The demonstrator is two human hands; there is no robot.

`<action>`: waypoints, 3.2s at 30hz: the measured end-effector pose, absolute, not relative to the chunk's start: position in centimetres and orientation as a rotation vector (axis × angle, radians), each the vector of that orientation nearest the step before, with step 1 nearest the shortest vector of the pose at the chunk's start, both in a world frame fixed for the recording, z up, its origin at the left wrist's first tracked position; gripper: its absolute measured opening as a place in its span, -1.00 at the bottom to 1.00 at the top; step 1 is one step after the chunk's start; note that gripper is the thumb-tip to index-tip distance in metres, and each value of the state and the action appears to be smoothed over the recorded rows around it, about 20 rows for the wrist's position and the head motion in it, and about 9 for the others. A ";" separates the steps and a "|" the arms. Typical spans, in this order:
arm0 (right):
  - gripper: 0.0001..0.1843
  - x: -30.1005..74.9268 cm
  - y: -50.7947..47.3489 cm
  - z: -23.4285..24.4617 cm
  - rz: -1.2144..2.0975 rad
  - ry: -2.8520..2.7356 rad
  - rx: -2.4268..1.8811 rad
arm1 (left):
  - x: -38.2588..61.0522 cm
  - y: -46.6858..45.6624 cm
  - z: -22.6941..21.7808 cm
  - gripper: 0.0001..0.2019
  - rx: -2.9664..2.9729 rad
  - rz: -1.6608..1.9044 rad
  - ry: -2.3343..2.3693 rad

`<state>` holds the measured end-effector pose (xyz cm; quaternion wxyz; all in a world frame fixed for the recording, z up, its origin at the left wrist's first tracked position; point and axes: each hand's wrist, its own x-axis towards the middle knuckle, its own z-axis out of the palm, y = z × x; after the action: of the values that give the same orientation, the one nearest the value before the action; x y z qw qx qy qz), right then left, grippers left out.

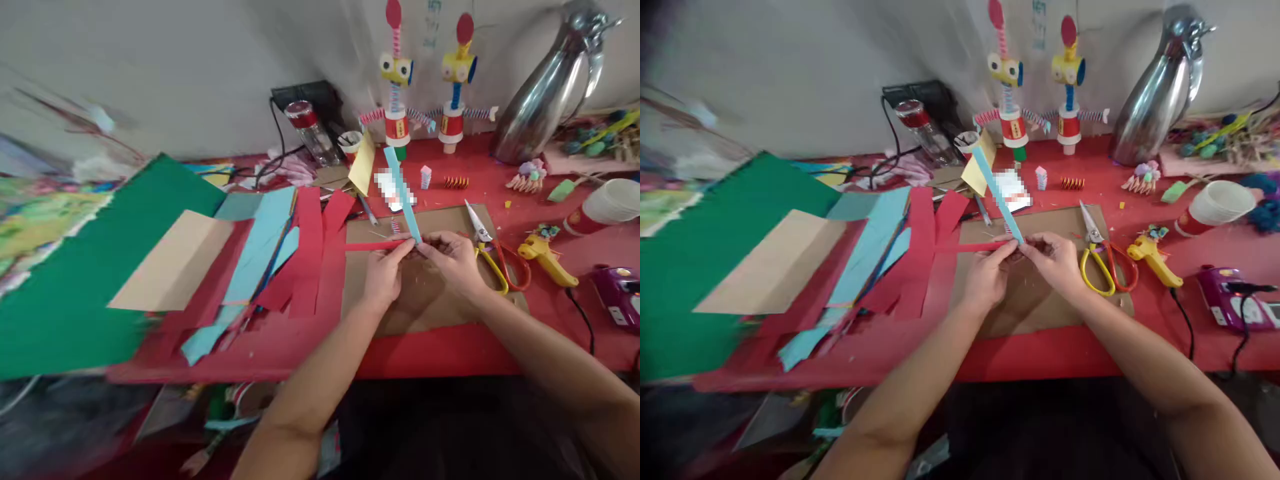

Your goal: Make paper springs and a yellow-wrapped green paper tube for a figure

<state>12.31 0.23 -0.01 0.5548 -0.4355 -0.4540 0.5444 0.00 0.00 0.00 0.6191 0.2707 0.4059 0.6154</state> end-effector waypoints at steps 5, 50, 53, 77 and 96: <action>-0.69 11.9 0.4 0.1 1.386 -0.946 -1.011 | 0.0 0.1 -0.1 -0.76 0.613 1.392 0.965; -0.59 12.2 0.8 0.0 1.414 -0.995 -1.115 | -0.1 0.1 -0.3 -0.80 0.529 1.294 0.999; -0.59 12.3 0.7 -0.1 1.403 -1.004 -1.117 | -0.2 0.2 -0.4 -0.79 0.547 1.282 0.991; -0.67 12.5 0.3 0.6 1.464 -1.014 -1.026 | -0.5 0.5 -0.5 -0.83 0.609 1.370 0.999; -0.76 12.3 0.7 0.0 1.324 -1.082 -1.185 | -0.5 0.3 0.0 -0.80 0.561 1.256 1.002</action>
<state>12.31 0.65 -0.04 0.5059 -0.4914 -0.4486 0.5489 -0.48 0.31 0.00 0.6591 0.2480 0.4429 0.5549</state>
